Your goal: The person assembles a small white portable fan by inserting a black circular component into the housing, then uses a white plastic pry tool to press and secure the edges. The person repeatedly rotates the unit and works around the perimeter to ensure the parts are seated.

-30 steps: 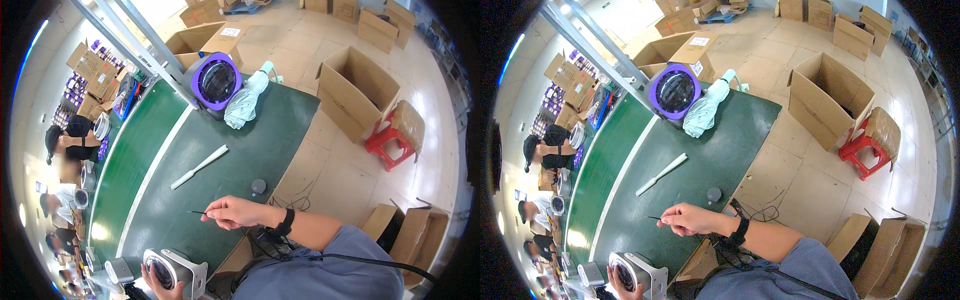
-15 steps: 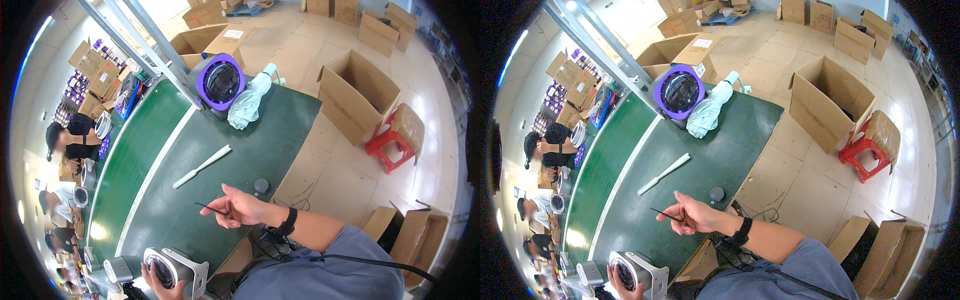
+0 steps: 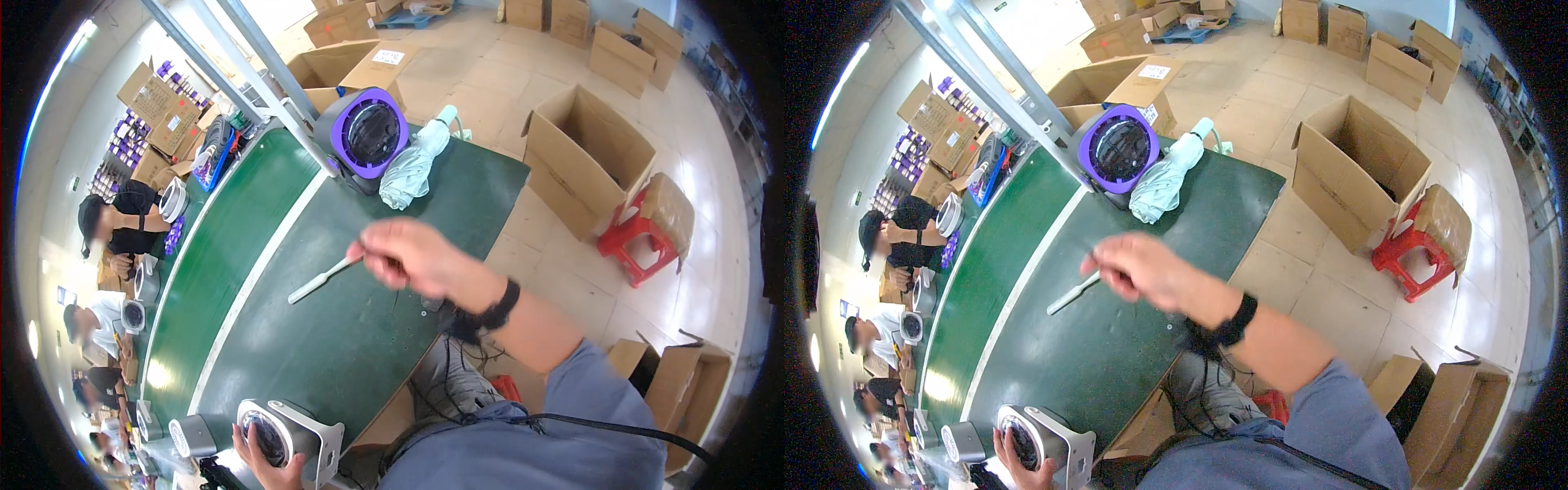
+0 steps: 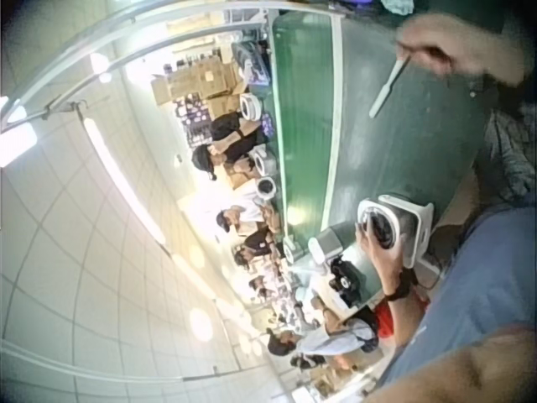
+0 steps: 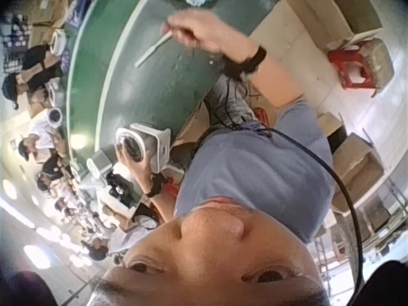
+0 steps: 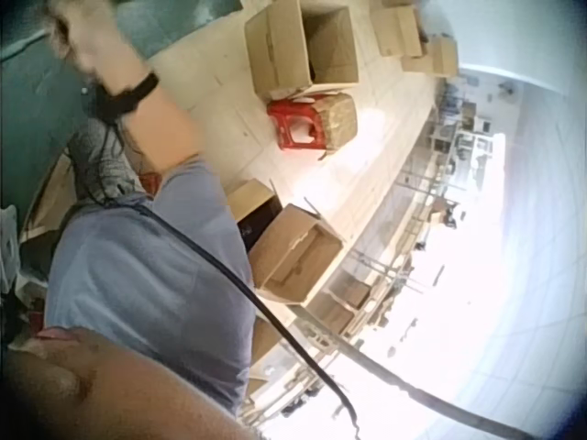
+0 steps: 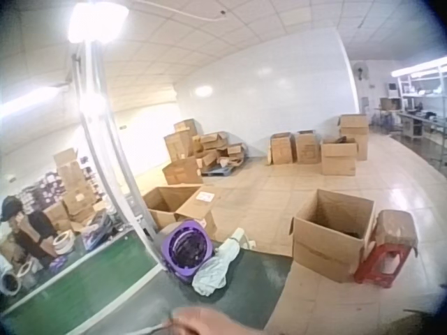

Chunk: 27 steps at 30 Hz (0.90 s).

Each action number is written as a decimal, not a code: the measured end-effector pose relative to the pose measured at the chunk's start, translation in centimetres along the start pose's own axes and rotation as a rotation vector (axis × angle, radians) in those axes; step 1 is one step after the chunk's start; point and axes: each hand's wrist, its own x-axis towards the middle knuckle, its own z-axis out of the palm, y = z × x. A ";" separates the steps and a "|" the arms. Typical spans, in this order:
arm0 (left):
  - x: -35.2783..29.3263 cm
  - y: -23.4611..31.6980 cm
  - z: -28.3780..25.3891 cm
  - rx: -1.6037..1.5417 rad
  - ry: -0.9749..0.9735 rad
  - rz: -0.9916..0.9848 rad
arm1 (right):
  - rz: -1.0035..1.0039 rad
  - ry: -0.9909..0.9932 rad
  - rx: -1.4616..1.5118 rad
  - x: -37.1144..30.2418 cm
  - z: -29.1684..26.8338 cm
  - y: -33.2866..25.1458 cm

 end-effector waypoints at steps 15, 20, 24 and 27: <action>-0.5 0.1 -1.7 -0.015 -0.092 -0.187 | 0.428 -0.421 -0.674 -0.4 11.3 -3.6; 0.0 -0.3 -2.6 -0.012 -0.088 -0.141 | 0.514 -0.694 -0.798 1.5 16.7 -1.9; 0.7 -0.5 -3.3 -0.021 -0.185 -0.059 | 0.602 -0.709 -0.819 2.0 19.3 -0.3; 0.4 -1.2 -4.0 -0.009 -0.230 -0.042 | 0.490 -0.717 -1.030 2.2 21.8 0.8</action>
